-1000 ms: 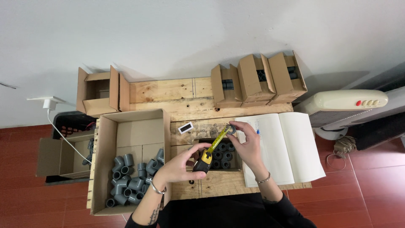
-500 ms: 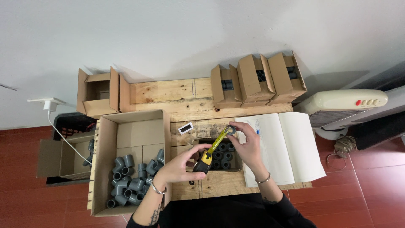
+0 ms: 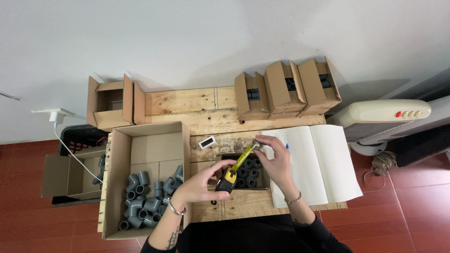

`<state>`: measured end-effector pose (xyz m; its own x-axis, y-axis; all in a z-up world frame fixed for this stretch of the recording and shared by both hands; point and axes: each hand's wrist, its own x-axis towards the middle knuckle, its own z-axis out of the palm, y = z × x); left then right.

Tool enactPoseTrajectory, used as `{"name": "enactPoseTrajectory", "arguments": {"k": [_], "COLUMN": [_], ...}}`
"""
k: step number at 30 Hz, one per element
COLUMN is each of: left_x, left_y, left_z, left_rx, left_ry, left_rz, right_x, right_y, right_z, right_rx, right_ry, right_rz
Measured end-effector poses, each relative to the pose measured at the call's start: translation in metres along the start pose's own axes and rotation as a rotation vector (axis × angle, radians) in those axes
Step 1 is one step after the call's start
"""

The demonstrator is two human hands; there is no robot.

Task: The person measures gray plastic pipe fittings using a yellow tape measure and records the measurements in a notebook with a blue pen. They repeatedly pick up fittings from a cardboard box, measure them, write down the data, and place the items into a smaller box on the wooden table.

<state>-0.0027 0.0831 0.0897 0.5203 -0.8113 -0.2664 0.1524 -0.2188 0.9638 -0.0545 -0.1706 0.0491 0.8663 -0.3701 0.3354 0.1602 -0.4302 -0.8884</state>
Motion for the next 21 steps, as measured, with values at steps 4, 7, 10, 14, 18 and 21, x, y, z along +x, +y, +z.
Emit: {"name": "enactPoseTrajectory", "arguments": {"k": [4,7,10,14,18,21], "left_x": [0.000,0.000,0.000,0.000,0.000,0.000], "left_y": [-0.003,-0.002,-0.003,-0.007,-0.004,-0.002], "left_z": [0.001,0.000,0.000,0.001,0.001,0.000], "left_rx": [0.008,0.009,0.014,0.020,0.027,0.031], "left_ry": [-0.001,-0.002,-0.009,-0.005,-0.005,-0.011], "left_rz": [0.010,0.010,0.000,-0.001,-0.006,-0.004], "right_x": [0.000,0.000,0.000,0.000,0.000,0.000], "right_y": [-0.001,0.000,0.000,0.001,0.002,0.002], "right_z": [0.000,0.000,0.000,0.000,0.000,-0.001], "right_rx": [0.004,0.007,0.003,0.001,0.002,0.016], "right_ry": [0.004,0.005,0.002,0.006,0.002,0.005], "right_rz": [-0.007,-0.005,-0.008,-0.013,-0.017,-0.011]}}
